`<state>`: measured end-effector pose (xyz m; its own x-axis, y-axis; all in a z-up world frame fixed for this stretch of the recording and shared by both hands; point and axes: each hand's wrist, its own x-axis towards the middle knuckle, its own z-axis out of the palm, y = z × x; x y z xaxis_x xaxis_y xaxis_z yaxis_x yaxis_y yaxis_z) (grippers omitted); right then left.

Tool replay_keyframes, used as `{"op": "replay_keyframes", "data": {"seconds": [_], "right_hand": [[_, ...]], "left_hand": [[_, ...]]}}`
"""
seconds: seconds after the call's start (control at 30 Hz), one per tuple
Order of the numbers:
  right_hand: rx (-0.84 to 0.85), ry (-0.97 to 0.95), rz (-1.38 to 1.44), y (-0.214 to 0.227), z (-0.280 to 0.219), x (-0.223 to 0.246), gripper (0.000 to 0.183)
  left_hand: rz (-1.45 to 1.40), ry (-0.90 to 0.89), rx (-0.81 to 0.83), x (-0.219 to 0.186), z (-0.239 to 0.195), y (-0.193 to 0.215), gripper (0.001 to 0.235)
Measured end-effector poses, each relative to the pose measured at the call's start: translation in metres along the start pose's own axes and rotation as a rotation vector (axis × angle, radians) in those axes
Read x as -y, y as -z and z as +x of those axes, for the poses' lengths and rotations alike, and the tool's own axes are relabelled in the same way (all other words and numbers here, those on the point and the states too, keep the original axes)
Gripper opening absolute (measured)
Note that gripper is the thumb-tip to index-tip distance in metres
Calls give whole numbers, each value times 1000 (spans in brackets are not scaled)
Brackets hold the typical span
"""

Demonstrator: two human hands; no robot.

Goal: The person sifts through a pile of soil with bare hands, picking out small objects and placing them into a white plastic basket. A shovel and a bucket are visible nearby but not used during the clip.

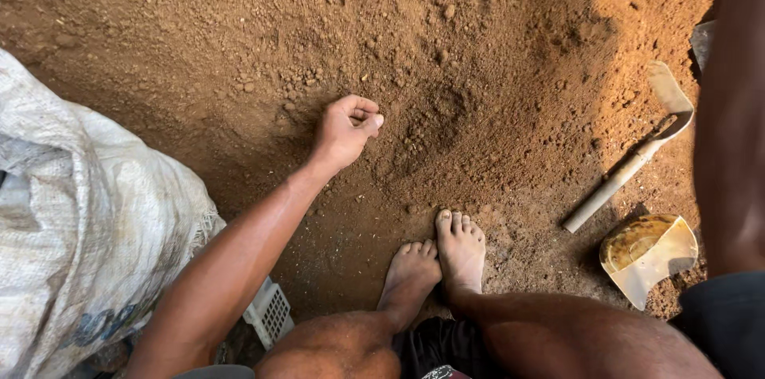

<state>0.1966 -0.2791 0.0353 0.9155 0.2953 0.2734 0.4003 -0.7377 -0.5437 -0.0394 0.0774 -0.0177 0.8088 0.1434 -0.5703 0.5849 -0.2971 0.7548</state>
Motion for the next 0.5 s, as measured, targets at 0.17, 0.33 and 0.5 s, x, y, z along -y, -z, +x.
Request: {"op": "replay_keyframes", "data": {"seconds": [0.17, 0.33, 0.5], "right_hand": [[431, 189, 143, -69, -97, 59, 19], [614, 368, -36, -142, -179, 104, 29], [882, 178, -197, -149, -179, 121, 26]], "left_hand": [[333, 6, 36, 19, -9, -7, 18], [409, -26, 81, 34, -18, -11, 19], [397, 49, 122, 42, -21, -14, 17]]}}
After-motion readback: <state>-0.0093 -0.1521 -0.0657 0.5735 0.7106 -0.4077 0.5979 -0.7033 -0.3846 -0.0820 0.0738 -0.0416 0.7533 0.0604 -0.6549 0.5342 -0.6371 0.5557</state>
